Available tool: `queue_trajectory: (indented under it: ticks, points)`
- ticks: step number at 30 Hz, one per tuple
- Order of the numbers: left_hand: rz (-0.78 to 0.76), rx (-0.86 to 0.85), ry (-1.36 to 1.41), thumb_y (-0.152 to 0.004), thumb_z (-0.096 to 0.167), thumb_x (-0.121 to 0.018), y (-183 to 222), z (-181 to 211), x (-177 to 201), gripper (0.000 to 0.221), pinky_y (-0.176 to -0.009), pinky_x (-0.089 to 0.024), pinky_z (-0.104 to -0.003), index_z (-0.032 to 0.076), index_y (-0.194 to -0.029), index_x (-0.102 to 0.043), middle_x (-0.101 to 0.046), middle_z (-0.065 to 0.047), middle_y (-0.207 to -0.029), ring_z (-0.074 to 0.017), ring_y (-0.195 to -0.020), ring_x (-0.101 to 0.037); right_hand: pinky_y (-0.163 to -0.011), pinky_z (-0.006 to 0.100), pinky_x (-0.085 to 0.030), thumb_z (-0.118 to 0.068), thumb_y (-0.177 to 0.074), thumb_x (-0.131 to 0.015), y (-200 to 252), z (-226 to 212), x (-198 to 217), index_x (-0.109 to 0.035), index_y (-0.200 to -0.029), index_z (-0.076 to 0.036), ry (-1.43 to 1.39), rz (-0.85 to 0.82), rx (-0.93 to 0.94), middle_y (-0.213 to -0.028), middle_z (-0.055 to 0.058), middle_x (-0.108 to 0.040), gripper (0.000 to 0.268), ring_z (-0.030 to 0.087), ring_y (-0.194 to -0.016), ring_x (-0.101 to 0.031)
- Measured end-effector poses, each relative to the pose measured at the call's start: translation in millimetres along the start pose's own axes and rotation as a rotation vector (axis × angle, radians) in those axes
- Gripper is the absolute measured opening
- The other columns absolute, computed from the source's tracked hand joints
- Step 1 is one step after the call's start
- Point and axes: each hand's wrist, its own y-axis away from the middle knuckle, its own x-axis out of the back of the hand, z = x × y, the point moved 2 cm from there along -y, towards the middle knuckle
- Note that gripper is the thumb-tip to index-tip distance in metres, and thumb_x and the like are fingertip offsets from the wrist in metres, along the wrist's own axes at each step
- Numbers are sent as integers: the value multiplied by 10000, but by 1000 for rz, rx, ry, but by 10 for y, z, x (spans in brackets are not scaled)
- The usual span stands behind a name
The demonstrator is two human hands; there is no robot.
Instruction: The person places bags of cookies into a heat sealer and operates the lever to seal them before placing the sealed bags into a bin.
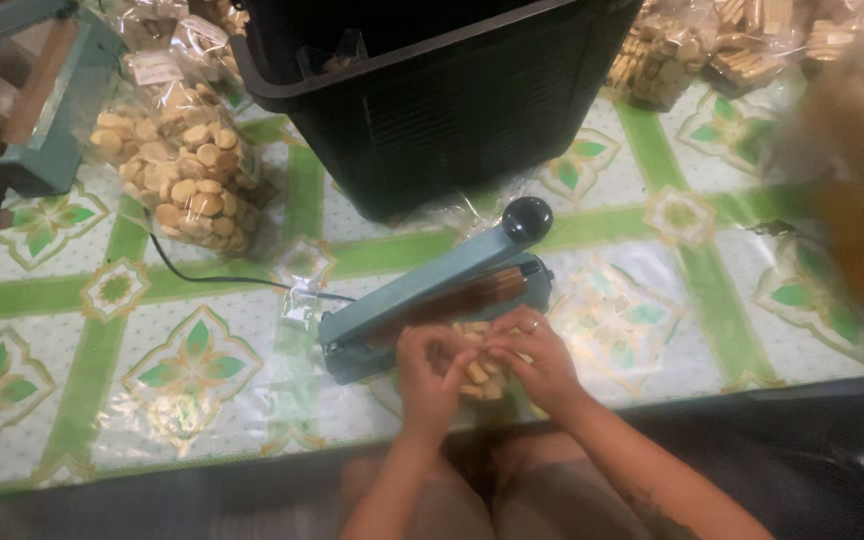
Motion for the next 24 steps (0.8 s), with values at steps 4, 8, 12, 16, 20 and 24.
queue_trajectory:
  ticks: [4,8,12,16,20,24]
  points:
    - [-174,93,6,-726,214,-866,-170,37,43,755,-1072,-287,-461,55,-1355,-480,-751,-29,-1089,-273,-1183,-533,-1013,387,-446,-158,-867,-740,-79,79,7,-772,-922,-108,-9,-70,-55,-1043,26,-689,81,247,-1127,-588]
    - [-173,202,-18,-752,214,-863,-227,58,37,667,-1094,-286,-423,114,-1333,-550,-795,32,-986,-215,-1194,-564,-1095,407,-401,-174,-858,-757,-114,45,59,-701,-942,-102,-6,-12,13,-1146,46,-650,124,245,-1199,-574]
    - [-123,155,-58,-735,208,-877,-195,28,8,584,-1077,-308,-414,130,-1246,-604,-783,37,-956,-224,-1171,-565,-1079,426,-381,-220,-727,-815,-146,-4,117,-609,-1043,-74,-103,57,-68,-1310,100,-549,405,281,-1282,-494]
    - [-108,55,-78,-782,248,-856,-156,13,-9,310,-1055,-338,-406,203,-1040,-690,-686,12,-1143,-220,-1159,-564,-1075,428,-415,-169,-757,-828,-117,25,84,-726,-864,-105,-7,-25,-196,-1276,81,-622,162,274,-1275,-545]
    - [-225,3,-128,-698,284,-873,-245,38,34,397,-996,-291,-446,150,-1041,-727,-707,44,-1074,-234,-1097,-557,-1055,411,-436,-144,-759,-830,-130,57,76,-752,-868,-115,80,37,-127,-1191,72,-651,137,279,-1232,-558]
    - [-255,-97,-148,-636,290,-883,-310,91,70,275,-957,-295,-451,187,-874,-794,-713,26,-1028,-263,-1085,-530,-1041,379,-453,-147,-773,-816,-117,74,54,-707,-910,-98,-38,88,-162,-1154,74,-659,181,261,-1197,-596]
